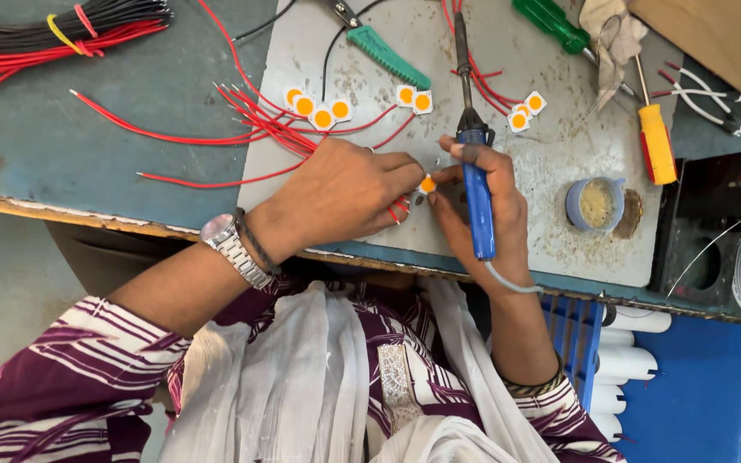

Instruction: The person solders red wires to small square LED modules on a workbench. They apply flux to wire ends, then use a soldering iron to attach wires to the LED contacts one by one, moving finished units aside.

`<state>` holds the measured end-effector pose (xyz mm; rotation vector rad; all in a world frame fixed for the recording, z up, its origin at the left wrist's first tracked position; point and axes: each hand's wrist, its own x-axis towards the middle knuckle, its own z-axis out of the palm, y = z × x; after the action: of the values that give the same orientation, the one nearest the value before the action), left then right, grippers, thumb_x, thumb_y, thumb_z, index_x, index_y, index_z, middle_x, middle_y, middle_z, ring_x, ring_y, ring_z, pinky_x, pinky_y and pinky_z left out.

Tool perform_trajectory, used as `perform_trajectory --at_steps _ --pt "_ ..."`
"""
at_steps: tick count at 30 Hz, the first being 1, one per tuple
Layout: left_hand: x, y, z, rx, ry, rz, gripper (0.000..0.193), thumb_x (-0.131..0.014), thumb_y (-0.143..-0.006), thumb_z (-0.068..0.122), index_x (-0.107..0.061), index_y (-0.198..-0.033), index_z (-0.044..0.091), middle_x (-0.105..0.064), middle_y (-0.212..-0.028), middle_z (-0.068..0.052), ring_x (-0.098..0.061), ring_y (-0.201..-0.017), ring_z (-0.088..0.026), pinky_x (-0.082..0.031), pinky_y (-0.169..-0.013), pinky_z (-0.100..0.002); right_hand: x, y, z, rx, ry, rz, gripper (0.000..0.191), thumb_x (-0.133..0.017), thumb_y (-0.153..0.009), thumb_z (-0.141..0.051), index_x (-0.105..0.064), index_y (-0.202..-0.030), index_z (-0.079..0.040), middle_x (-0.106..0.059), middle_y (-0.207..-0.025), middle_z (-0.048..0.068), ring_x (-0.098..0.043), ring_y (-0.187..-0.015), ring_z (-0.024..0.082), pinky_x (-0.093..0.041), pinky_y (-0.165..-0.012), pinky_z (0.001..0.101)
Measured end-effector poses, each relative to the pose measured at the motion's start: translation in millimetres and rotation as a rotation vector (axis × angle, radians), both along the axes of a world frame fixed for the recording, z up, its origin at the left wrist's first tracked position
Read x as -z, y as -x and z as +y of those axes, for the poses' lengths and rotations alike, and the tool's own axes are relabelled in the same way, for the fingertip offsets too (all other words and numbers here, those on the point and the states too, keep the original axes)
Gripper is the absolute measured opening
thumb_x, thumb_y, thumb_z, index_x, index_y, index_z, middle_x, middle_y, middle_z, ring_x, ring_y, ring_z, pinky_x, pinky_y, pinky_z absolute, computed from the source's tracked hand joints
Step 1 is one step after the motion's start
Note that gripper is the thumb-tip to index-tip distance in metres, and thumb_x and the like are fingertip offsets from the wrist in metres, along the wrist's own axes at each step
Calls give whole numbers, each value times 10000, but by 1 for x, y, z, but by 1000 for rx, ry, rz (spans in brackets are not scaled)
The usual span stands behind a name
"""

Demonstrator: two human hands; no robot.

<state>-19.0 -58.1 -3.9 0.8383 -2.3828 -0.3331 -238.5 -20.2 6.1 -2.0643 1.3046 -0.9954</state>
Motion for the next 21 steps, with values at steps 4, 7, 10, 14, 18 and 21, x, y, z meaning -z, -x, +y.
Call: perform_trajectory --at_steps 4,7,10,14,18,21 --pt "-2 -1 -2 12 1 21 210 -729 -837 192 -626 -972 68 -676 -892 -66 -676 -659 -310 -477 -538 -461 -5 -1 -3 -6 -3 6 590 -765 -885 110 -446 -1352 -58 -635 -1450 143 -747 -1091 185 -576 -836 287" --pt "-2 -1 -5 18 -13 6 203 -731 -829 191 -636 -962 71 -665 -849 -61 -673 -661 -318 -475 -536 -464 -5 -2 -3 -10 -13 -8 586 -757 -890 114 -441 -1352 -60 -630 -1452 145 -746 -1094 186 -583 -831 284" --pt "-3 -2 -7 30 -22 15 207 -732 -818 190 -647 -967 74 -661 -837 -60 -671 -664 -320 -475 -539 -465 -4 -1 -3 -19 -14 -29 586 -745 -888 125 -439 -1351 -62 -630 -1453 144 -745 -1095 187 -596 -868 293" --pt "-3 -2 -9 47 -39 13 197 -726 -819 183 -657 -973 81 -667 -845 -55 -673 -668 -318 -477 -545 -463 -2 0 -3 -17 -8 -22 587 -746 -889 124 -436 -1351 -61 -633 -1449 144 -743 -1092 184 -597 -871 295" --pt "-4 -2 -10 56 -40 13 197 -726 -817 185 -658 -969 79 -674 -859 -51 -677 -685 -316 -478 -552 -459 0 2 0 -4 -5 -55 540 -721 -927 113 -445 -1363 -50 -628 -1445 156 -735 -1127 199 -604 -896 305" --pt "-4 -1 -9 48 -56 16 195 -719 -815 170 -674 -982 80 -689 -878 -46 -676 -680 -311 -476 -553 -456 0 10 3 9 4 -150 396 -666 -1060 69 -458 -1382 -30 -637 -1415 175 -720 -1163 223 -595 -974 314"
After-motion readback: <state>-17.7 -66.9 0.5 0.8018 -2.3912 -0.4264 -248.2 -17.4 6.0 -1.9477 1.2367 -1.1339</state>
